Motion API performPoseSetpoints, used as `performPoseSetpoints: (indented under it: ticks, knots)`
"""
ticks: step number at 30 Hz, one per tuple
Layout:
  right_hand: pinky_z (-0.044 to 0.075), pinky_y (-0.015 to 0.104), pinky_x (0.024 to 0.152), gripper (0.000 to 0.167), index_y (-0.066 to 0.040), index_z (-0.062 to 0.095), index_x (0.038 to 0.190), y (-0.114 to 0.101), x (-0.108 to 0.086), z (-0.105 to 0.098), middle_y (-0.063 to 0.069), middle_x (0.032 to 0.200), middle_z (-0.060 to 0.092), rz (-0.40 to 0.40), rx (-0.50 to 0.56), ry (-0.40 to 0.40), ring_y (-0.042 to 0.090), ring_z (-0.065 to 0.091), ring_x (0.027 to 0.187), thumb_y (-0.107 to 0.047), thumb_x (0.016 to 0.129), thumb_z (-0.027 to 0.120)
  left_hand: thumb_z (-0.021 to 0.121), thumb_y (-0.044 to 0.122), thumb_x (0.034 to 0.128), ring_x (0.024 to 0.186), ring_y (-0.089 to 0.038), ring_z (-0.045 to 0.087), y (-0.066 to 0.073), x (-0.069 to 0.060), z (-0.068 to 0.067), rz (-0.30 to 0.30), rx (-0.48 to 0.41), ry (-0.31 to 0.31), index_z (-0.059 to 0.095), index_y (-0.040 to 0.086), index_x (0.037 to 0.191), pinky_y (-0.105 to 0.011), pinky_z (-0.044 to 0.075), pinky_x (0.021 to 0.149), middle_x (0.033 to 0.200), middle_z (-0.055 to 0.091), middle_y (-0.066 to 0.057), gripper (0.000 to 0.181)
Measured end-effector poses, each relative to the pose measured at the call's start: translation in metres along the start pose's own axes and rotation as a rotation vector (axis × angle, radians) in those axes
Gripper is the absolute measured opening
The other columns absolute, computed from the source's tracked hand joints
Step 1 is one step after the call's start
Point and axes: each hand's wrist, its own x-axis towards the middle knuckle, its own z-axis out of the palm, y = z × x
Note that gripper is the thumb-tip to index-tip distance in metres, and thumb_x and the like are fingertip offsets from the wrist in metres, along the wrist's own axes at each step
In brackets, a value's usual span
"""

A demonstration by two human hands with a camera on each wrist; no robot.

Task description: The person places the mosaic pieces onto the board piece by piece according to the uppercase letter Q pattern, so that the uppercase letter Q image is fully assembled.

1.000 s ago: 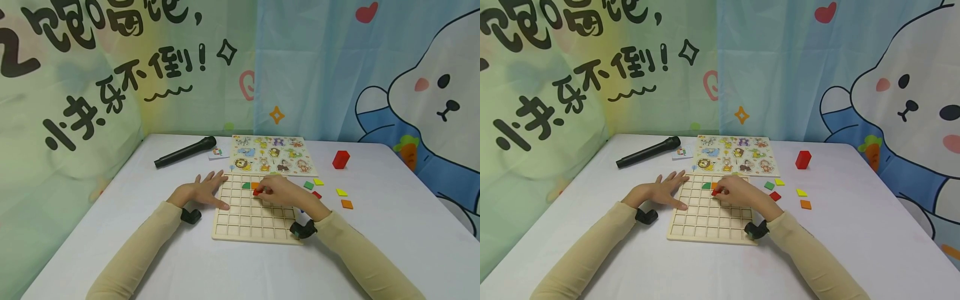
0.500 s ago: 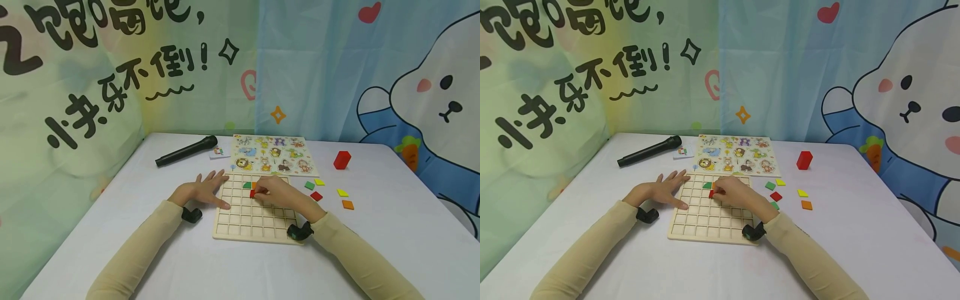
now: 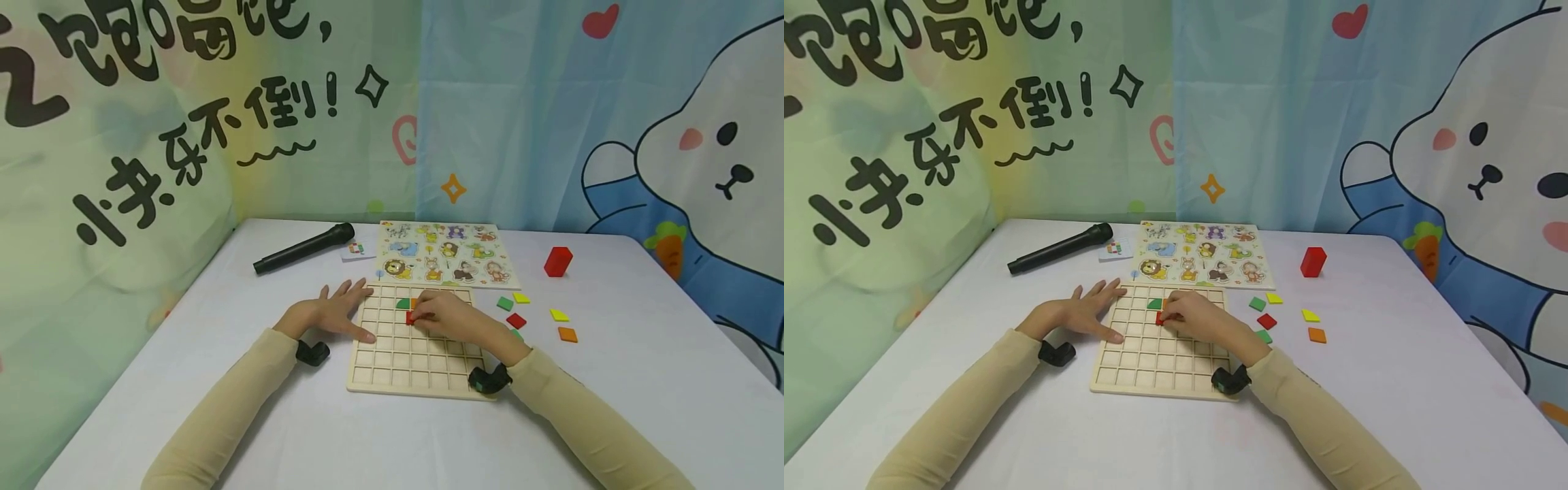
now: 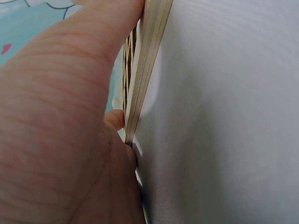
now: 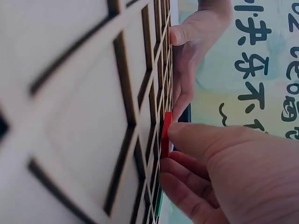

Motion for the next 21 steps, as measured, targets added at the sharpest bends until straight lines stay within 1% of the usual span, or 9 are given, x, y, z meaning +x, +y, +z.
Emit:
performPoseSetpoints:
  ticks: [3,9,12,14,16,21]
  knots:
    - [0.054,0.028,0.077,0.021,-0.005,0.074,0.111,-0.002,0.0,0.0,0.009,0.106,0.064,0.017,-0.008,-0.026,0.017,0.062,0.09,-0.014,0.094,0.066,0.068,0.072,0.074,0.151,-0.03,-0.01,-0.001,0.0,0.001,0.002,-0.003,0.002,0.01,0.019,0.159,-0.065,-0.008,0.115,0.165,-0.008,-0.004,0.115]
    - [0.044,0.026,0.068,0.032,-0.005,0.066,0.126,-0.007,-0.003,-0.002,0.014,0.114,0.057,0.076,-0.016,-0.098,0.012,0.048,0.08,-0.02,0.097,0.061,0.068,0.07,0.0748,0.151,-0.03,-0.011,0.0,0.0,0.0,0.006,-0.003,0.003,0.01,0.019,0.159,-0.065,-0.008,0.115,0.165,-0.008,-0.005,0.114]
    - [0.042,0.025,0.067,0.034,-0.005,0.064,0.129,-0.008,-0.005,-0.002,0.013,0.113,0.054,0.113,-0.019,-0.134,0.011,0.044,0.079,-0.02,0.098,0.06,0.067,0.071,0.075,0.151,-0.029,-0.011,0.002,0.002,0.001,0.014,0.003,0.001,0.01,0.02,0.159,-0.064,-0.008,0.115,0.165,-0.008,-0.004,0.114]
    - [0.043,0.025,0.068,0.034,-0.006,0.063,0.13,-0.009,-0.006,-0.003,0.013,0.113,0.053,0.13,-0.024,-0.156,0.011,0.045,0.08,-0.02,0.099,0.059,0.067,0.071,0.075,0.151,-0.029,-0.011,0.002,0.003,0.002,0.021,0.004,0.0,0.01,0.019,0.159,-0.064,-0.009,0.115,0.165,-0.008,-0.005,0.114]
    - [0.043,0.025,0.069,0.035,-0.006,0.061,0.132,-0.01,-0.005,-0.005,0.012,0.112,0.052,0.127,-0.035,-0.184,0.011,0.045,0.08,-0.019,0.099,0.057,0.067,0.071,0.0751,0.151,-0.03,-0.011,0.003,0.003,0.001,0.021,0.0,0.002,0.01,0.019,0.159,-0.064,-0.009,0.115,0.165,-0.008,-0.005,0.114]
    - [0.041,0.028,0.07,0.038,-0.005,0.057,0.137,-0.014,0.004,-0.013,0.015,0.109,0.052,0.053,-0.075,-0.256,0.015,0.042,0.08,-0.011,0.099,0.055,0.068,0.069,0.0756,0.151,-0.029,-0.01,0.001,0.001,0.0,0.0,-0.002,0.004,0.01,0.019,0.159,-0.064,-0.008,0.115,0.165,-0.008,-0.004,0.113]
